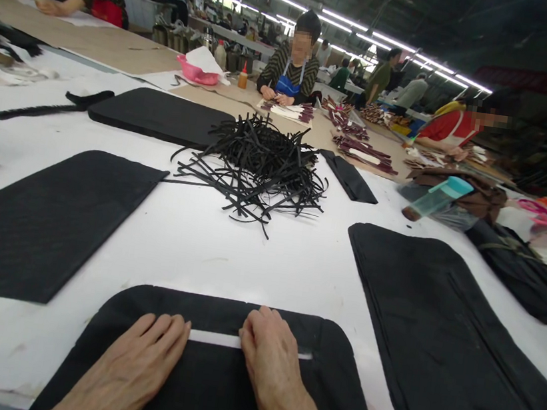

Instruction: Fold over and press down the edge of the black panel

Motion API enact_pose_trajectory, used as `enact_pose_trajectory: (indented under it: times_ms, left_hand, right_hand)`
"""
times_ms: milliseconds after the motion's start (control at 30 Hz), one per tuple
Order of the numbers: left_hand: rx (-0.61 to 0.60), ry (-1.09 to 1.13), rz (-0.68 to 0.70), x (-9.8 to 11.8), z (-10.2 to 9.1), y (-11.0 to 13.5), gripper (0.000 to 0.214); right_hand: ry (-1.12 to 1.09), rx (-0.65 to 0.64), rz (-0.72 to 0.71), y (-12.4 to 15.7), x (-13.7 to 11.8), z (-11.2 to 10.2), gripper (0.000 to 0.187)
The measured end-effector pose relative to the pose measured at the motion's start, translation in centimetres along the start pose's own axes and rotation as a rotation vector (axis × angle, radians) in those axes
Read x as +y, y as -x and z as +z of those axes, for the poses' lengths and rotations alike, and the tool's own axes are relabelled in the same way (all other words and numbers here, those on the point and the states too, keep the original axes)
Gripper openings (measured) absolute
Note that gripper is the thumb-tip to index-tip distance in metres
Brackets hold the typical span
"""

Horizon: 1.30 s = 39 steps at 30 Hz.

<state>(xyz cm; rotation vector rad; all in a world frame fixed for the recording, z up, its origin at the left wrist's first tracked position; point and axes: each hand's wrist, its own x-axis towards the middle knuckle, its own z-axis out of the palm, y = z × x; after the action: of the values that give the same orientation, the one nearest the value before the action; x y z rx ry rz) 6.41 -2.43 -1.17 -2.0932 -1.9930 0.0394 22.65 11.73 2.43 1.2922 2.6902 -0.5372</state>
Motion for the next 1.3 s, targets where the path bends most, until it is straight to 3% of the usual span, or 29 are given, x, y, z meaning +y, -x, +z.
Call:
enact_pose_trajectory:
  times_ms: [200, 400, 600, 733, 833, 1067, 1300]
  left_hand:
    - [-0.107, 0.037, -0.096, -1.1, -0.8, 0.5, 0.044]
    - [-0.055, 0.002, -0.232, 0.0, -1.5, -0.5, 0.041]
    - [0.215, 0.065, -0.033, 4.4, 1.0, -2.4, 0.045]
    - [0.29, 0.052, 0.076, 5.2, 3.1, -2.6, 0.043]
    - [0.224, 0.012, 0.088, 4.8, 3.2, -2.2, 0.05]
    - [0.092, 0.03, -0.03, 5.9, 1.2, -2.4, 0.047]
    - [0.044, 0.031, -0.018, 6.2, 0.2, -2.9, 0.045]
  right_hand:
    - [0.006, 0.007, 0.006, 0.0, -0.1, 0.0, 0.015]
    - [0.046, 0.054, -0.016, -0.1, -0.8, 0.9, 0.016]
    - [0.021, 0.075, -0.054, 0.1, -0.9, 1.4, 0.016]
    - [-0.147, 0.103, -0.152, 0.4, 0.3, 1.2, 0.016]
    - [-0.255, 0.136, -0.207, 0.8, 2.0, 1.1, 0.027]
    - [-0.096, 0.141, -0.184, 1.9, 6.2, 0.1, 0.016]
    - [-0.049, 0.127, -0.07, 2.0, 6.4, -0.6, 0.015]
